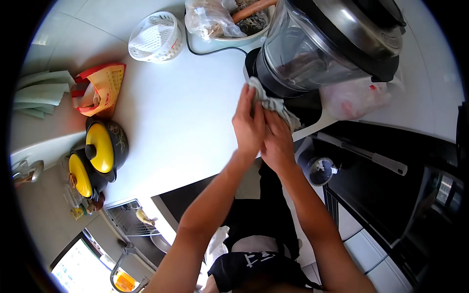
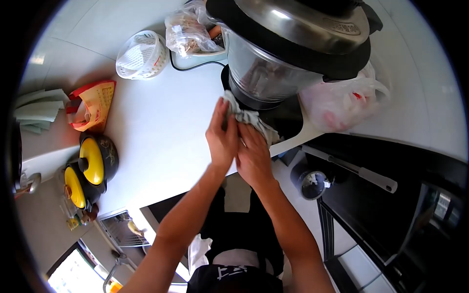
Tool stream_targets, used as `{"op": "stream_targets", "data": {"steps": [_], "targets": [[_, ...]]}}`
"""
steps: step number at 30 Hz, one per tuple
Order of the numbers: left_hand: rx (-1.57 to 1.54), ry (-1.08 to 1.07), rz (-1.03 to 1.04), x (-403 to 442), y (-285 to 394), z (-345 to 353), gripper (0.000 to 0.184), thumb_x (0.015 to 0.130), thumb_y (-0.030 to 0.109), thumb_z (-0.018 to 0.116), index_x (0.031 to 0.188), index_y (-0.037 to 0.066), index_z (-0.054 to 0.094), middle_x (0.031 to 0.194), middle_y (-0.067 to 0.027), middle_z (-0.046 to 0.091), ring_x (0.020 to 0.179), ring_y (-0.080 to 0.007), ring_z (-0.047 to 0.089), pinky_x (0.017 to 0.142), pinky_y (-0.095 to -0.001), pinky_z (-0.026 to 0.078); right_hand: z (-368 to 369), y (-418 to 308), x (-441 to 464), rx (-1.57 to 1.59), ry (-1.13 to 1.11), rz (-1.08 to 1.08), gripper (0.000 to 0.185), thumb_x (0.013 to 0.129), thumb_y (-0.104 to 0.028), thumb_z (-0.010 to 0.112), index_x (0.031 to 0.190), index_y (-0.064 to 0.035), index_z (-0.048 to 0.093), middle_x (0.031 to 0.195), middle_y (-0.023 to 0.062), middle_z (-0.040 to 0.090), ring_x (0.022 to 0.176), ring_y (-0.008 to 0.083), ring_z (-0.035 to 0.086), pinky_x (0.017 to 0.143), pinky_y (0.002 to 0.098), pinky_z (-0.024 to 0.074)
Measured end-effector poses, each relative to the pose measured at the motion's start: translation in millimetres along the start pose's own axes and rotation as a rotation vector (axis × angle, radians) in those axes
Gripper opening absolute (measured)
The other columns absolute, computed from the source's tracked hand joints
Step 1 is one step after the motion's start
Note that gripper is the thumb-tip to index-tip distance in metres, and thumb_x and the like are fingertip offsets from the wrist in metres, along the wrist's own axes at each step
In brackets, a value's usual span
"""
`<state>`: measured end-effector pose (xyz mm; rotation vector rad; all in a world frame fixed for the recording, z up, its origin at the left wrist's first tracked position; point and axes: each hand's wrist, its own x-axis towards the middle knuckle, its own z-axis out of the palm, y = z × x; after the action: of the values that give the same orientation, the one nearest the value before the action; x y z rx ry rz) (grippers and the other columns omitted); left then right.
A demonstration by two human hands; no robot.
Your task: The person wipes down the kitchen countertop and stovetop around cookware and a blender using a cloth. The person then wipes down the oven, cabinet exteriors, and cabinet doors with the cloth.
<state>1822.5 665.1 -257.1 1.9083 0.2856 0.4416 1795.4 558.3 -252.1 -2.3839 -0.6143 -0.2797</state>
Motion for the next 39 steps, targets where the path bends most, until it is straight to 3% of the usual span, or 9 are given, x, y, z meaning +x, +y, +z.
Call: {"op": "stream_targets", "data": {"steps": [4, 6, 12, 18, 22, 28, 31, 34, 39], "targets": [[-0.401, 0.088, -0.382, -0.1, 36.8, -16.6, 0.036, 0.099, 0.009, 0.058, 0.132, -0.006, 0.057, 0.127, -0.0167, 0.065, 0.109, -0.0204, 0.065, 0.094, -0.0310, 0.051, -23.6, -8.6, -5.2, 0.096, 0.062, -0.003, 0.054, 0.072, 0.008, 0.064, 0.126, 0.0027, 0.062, 0.135, 0.0207, 0.057, 0.124, 0.0385, 0.055, 0.102, 0.0466, 0.0454], [-0.652, 0.259, -0.257, 35.7, 60.3, -13.0, 0.038, 0.103, 0.014, 0.052, 0.136, -0.005, 0.052, 0.126, -0.0131, 0.063, 0.108, -0.0151, 0.060, 0.093, -0.0283, 0.048, -46.8, -20.8, 13.9, 0.089, 0.135, -0.059, 0.053, 0.075, 0.009, 0.061, 0.128, 0.0028, 0.062, 0.137, 0.0216, 0.056, 0.125, 0.0393, 0.055, 0.101, 0.0454, 0.0458], [-0.324, 0.343, 0.082, 42.4, 40.9, 60.4, 0.045, 0.108, 0.021, 0.036, 0.145, -0.003, 0.040, 0.135, -0.0200, 0.055, 0.122, -0.0297, 0.053, 0.107, -0.0350, 0.037, -64.2, 15.3, 5.5, 0.201, 0.424, 0.271, 0.051, 0.087, 0.005, 0.054, 0.138, 0.0015, 0.054, 0.145, 0.0220, 0.050, 0.131, 0.0378, 0.051, 0.110, 0.0427, 0.0398], [-0.045, 0.406, 0.097, -30.9, 31.1, 79.9, 0.045, 0.096, 0.001, 0.058, 0.139, -0.002, 0.044, 0.140, -0.0222, 0.047, 0.125, -0.0371, 0.051, 0.107, -0.0389, 0.037, -62.0, 48.7, -29.0, 0.424, 0.437, 0.492, 0.050, 0.089, 0.008, 0.051, 0.138, 0.0003, 0.053, 0.142, 0.0172, 0.053, 0.130, 0.0287, 0.053, 0.107, 0.0372, 0.0426], [0.125, 0.222, 0.226, -49.5, 23.2, 82.6, 0.023, 0.077, -0.005, 0.071, 0.099, 0.000, 0.068, 0.118, -0.0223, 0.056, 0.104, -0.0402, 0.058, 0.087, -0.0420, 0.049, -60.6, 52.6, -51.1, 0.514, 0.367, 0.589, 0.047, 0.092, 0.007, 0.048, 0.139, -0.0008, 0.053, 0.141, 0.0138, 0.054, 0.125, 0.0213, 0.055, 0.102, 0.0338, 0.0453], [0.130, -0.192, 0.353, -33.9, 42.8, 73.0, 0.023, 0.074, 0.001, 0.068, 0.097, 0.003, 0.071, 0.110, -0.0112, 0.066, 0.100, -0.0323, 0.061, 0.081, -0.0409, 0.053, -65.4, 40.4, -67.1, 0.822, 0.397, 0.908, 0.044, 0.103, -0.009, 0.048, 0.146, -0.0037, 0.045, 0.142, 0.0107, 0.052, 0.123, 0.0193, 0.054, 0.100, 0.0327, 0.0456], [-0.121, -0.439, 0.175, -56.4, 49.8, 51.2, 0.033, 0.081, -0.004, 0.062, 0.113, 0.004, 0.069, 0.130, -0.0158, 0.059, 0.112, -0.0334, 0.060, 0.082, -0.0364, 0.054, -71.6, 25.7, -55.4, 1.436, 0.520, 1.109, 0.050, 0.105, -0.017, 0.050, 0.151, -0.0063, 0.035, 0.140, 0.0100, 0.051, 0.124, 0.0198, 0.054, 0.100, 0.0335, 0.0463], [-0.569, -0.654, -0.261, -72.4, 45.8, 23.7, 0.063, 0.084, -0.010, 0.053, 0.146, 0.004, 0.045, 0.146, -0.0142, 0.047, 0.128, -0.0248, 0.053, 0.093, -0.0319, 0.049, -55.6, 9.5, -49.1, 1.332, 0.471, 0.935, 0.056, 0.103, -0.017, 0.053, 0.153, -0.0083, 0.030, 0.139, 0.0091, 0.051, 0.124, 0.0197, 0.054, 0.101, 0.0353, 0.0466], [-0.254, -0.303, 0.064, -1.2, 60.5, -24.0, 0.069, 0.085, -0.009, 0.060, 0.149, 0.002, 0.036, 0.143, -0.0163, 0.048, 0.127, -0.0241, 0.052, 0.105, -0.0362, 0.043, -54.6, 16.0, 15.8, 1.039, 0.640, 0.697, 0.061, 0.101, -0.015, 0.059, 0.152, -0.0002, 0.030, 0.144, 0.0148, 0.047, 0.127, 0.0224, 0.050, 0.107, 0.0310, 0.0401]]}}
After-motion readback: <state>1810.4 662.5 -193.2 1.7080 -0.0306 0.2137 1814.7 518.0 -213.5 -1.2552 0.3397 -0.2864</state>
